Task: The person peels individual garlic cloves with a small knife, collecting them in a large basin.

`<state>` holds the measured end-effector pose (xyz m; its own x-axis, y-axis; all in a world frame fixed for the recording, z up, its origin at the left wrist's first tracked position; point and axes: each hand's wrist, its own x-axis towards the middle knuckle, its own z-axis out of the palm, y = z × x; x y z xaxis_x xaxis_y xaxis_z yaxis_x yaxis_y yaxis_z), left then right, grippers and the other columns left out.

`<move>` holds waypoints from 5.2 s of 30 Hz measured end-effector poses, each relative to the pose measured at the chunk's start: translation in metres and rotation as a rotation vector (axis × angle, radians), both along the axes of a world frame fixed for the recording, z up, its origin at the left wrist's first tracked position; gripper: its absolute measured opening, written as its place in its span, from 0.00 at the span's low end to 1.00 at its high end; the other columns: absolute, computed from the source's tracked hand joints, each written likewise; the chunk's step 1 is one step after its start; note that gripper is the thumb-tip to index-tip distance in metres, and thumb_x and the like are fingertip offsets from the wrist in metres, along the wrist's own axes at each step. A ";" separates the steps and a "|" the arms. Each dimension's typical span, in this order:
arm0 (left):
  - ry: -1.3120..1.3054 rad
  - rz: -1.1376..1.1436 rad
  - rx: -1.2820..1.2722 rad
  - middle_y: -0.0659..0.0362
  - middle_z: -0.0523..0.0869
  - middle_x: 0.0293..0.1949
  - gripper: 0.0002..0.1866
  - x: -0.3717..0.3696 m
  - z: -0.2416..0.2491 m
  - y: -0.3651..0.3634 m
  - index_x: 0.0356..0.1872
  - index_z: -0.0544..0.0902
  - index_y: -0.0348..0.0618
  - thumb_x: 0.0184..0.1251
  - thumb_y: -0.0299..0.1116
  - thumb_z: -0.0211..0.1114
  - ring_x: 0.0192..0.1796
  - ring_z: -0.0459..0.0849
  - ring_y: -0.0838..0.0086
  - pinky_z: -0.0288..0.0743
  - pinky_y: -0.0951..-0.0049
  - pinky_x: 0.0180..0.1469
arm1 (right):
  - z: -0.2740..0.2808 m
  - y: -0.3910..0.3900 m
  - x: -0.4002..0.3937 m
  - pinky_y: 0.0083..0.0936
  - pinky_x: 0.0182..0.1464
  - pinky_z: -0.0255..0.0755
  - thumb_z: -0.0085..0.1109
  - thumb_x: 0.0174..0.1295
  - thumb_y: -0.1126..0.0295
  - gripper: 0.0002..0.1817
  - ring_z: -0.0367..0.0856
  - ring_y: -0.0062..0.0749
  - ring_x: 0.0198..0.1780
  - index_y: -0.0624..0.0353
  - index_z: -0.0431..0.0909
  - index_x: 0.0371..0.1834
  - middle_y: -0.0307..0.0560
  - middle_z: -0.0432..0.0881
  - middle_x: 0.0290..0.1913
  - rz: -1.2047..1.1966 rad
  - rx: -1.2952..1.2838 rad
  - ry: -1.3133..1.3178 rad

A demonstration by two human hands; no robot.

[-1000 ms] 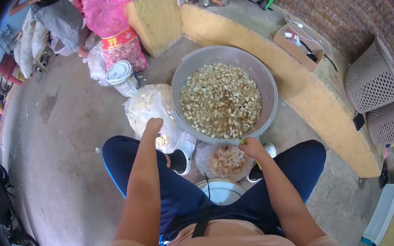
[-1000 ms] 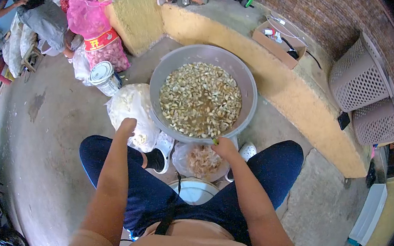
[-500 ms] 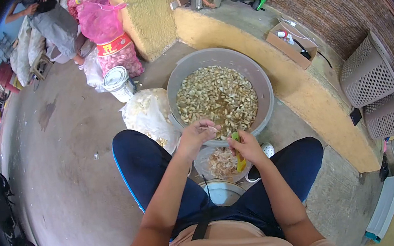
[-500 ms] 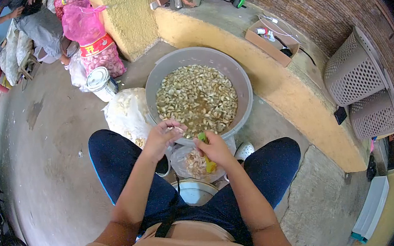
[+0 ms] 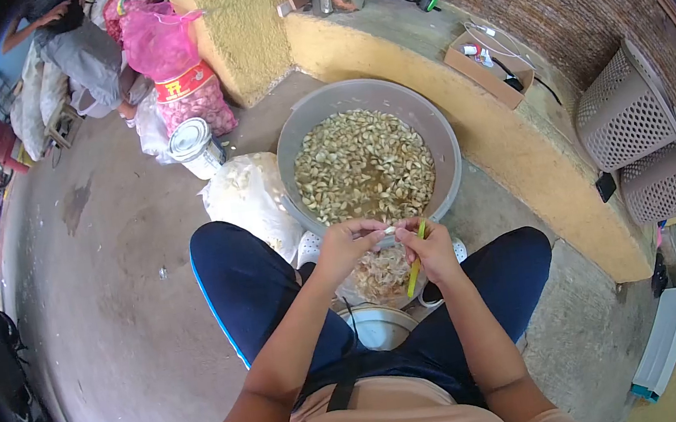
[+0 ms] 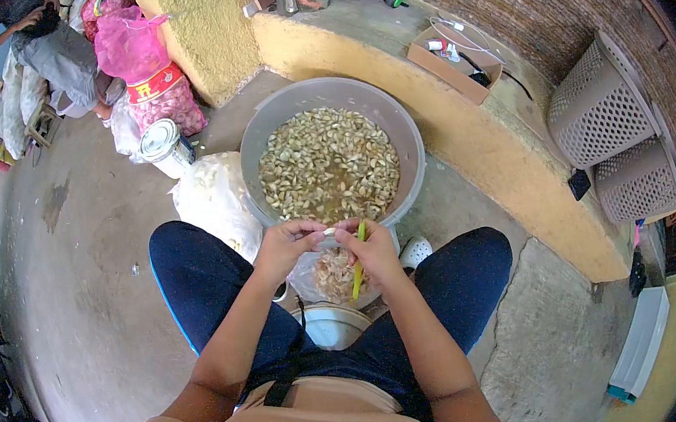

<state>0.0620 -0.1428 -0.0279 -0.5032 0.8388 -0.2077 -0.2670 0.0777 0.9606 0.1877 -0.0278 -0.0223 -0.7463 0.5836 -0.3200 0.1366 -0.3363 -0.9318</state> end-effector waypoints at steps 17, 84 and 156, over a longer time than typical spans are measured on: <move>0.287 -0.026 -0.170 0.59 0.81 0.29 0.06 0.004 -0.025 0.002 0.32 0.79 0.33 0.56 0.25 0.61 0.30 0.79 0.81 0.76 0.81 0.33 | -0.002 0.002 0.002 0.17 0.27 0.65 0.56 0.56 0.71 0.09 0.70 0.17 0.25 0.65 0.74 0.37 0.39 0.77 0.27 0.231 0.317 -0.085; 0.024 0.125 -0.113 0.57 0.81 0.26 0.08 0.027 -0.045 0.016 0.32 0.78 0.31 0.58 0.28 0.59 0.27 0.79 0.80 0.78 0.80 0.27 | -0.029 0.002 -0.004 0.34 0.32 0.69 0.56 0.46 0.66 0.13 0.76 0.49 0.28 0.66 0.76 0.28 0.57 0.76 0.25 0.135 0.846 -0.151; 0.471 -0.124 -0.064 0.57 0.76 0.30 0.05 0.006 -0.058 0.011 0.28 0.78 0.36 0.52 0.27 0.63 0.33 0.77 0.72 0.71 0.74 0.36 | -0.054 -0.001 -0.005 0.18 0.16 0.63 0.50 0.54 0.74 0.11 0.68 0.18 0.14 0.65 0.75 0.40 0.38 0.74 0.19 0.101 0.153 -0.139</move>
